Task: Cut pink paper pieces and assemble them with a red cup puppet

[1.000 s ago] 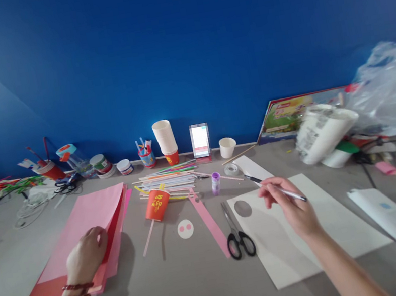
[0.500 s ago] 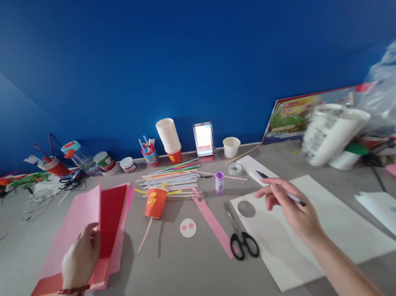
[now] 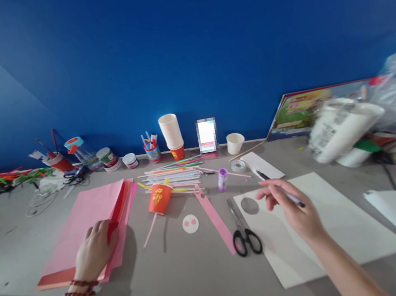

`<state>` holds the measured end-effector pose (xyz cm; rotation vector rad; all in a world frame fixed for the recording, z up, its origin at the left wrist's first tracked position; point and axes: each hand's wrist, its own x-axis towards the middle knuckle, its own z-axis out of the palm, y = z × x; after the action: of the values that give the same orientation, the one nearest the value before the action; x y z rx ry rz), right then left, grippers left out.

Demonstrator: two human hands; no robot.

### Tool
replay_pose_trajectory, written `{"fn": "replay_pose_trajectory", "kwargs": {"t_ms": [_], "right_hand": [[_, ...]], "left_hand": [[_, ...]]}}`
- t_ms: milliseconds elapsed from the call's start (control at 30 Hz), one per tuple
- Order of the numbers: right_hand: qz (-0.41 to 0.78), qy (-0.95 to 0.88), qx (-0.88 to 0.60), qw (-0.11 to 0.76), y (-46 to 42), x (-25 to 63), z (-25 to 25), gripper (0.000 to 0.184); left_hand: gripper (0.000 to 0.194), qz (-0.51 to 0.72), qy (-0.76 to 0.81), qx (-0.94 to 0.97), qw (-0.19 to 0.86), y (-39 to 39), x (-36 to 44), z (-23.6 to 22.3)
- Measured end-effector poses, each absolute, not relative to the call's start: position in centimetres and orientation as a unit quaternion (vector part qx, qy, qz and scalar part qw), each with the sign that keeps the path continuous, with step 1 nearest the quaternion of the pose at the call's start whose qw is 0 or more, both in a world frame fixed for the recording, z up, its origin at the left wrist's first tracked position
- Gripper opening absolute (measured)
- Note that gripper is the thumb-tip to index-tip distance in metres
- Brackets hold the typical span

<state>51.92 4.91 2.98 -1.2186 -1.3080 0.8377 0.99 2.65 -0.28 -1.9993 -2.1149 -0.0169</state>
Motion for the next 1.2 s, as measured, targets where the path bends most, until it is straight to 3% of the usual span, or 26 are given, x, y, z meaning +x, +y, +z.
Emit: {"fn": "replay_pose_trajectory", "kwargs": {"t_ms": [300, 633, 933, 1200], "right_hand": [[0.23, -0.616, -0.49, 0.572, 3.5, 50.8, 4.0, 0.022], [0.191, -0.779, -0.408, 0.435, 3.0, 48.5, 4.6, 0.022], [0.178, -0.798, -0.399, 0.416, 2.7, 48.3, 4.2, 0.023], [0.228, -0.782, -0.383, 0.436, 2.1, 47.8, 4.2, 0.029]], "left_hand": [[0.032, -0.087, -0.756, -0.647, 0.045, 2.4, -0.8, -0.4], [0.026, -0.071, -0.777, -0.621, 0.071, 2.4, 0.6, 0.6], [0.033, -0.129, -0.739, -0.66, 0.04, 2.3, 0.5, -0.2], [0.032, -0.325, -0.715, -0.597, 0.165, 1.2, 2.2, 2.2]]}}
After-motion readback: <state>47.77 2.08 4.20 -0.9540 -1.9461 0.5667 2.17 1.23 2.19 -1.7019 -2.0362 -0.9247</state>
